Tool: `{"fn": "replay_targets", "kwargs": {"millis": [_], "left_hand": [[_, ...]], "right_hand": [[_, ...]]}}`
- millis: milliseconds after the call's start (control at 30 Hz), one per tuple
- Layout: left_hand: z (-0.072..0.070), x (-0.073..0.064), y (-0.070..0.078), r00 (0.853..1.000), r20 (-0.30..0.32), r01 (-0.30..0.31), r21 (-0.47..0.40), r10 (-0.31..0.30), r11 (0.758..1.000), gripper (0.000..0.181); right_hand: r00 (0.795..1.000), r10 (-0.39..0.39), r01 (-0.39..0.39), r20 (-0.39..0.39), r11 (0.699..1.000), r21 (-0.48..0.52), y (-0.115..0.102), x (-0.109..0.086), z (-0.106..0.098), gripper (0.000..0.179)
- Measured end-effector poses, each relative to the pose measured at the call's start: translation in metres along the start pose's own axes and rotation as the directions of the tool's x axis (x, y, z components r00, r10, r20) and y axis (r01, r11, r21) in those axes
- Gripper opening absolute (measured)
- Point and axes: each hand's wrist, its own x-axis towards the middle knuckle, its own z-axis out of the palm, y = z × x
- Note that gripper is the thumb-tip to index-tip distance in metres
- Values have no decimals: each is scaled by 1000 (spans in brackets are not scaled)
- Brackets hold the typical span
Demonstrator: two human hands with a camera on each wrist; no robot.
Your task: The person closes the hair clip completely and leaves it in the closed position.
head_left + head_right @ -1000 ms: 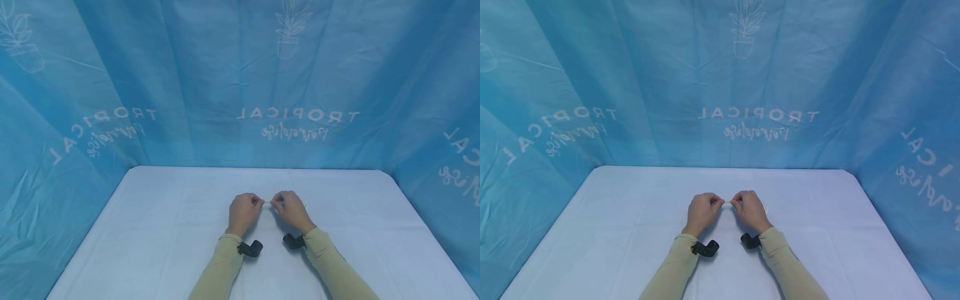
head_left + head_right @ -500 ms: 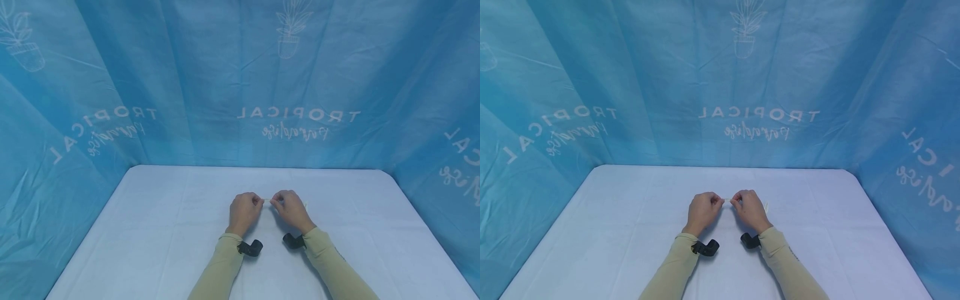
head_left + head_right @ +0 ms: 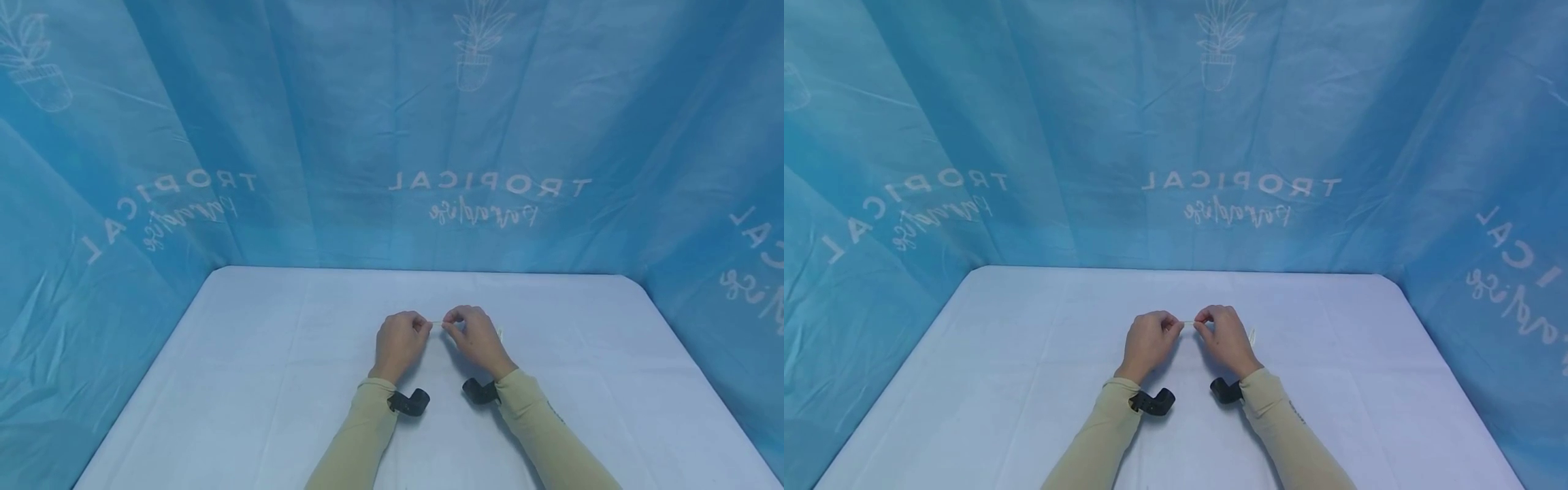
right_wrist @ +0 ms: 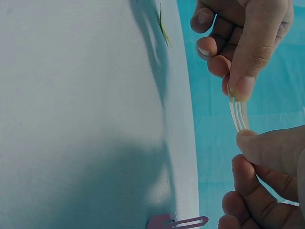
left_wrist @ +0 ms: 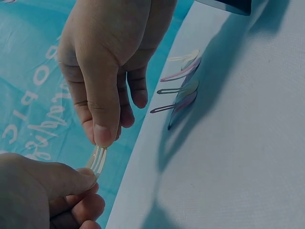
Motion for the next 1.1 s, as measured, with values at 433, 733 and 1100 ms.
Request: {"fn": "replay_targets", "kwargs": {"millis": [433,733,1100], "left_hand": [[-2,1,1,999,25,20,-22,-20,1000,12],[-4,1,1,999,53,12,-29,-10,1000,12],[-4,1,-1,993,118,-4,-21,7,1000,12]], "right_hand": [[999,-25,28,-47,997,70,2,-1,0,6],[997,-26,32,-73,997,74,2,0,-1,7],[997,6,0,-80,997,76,1,2,0,9]]}}
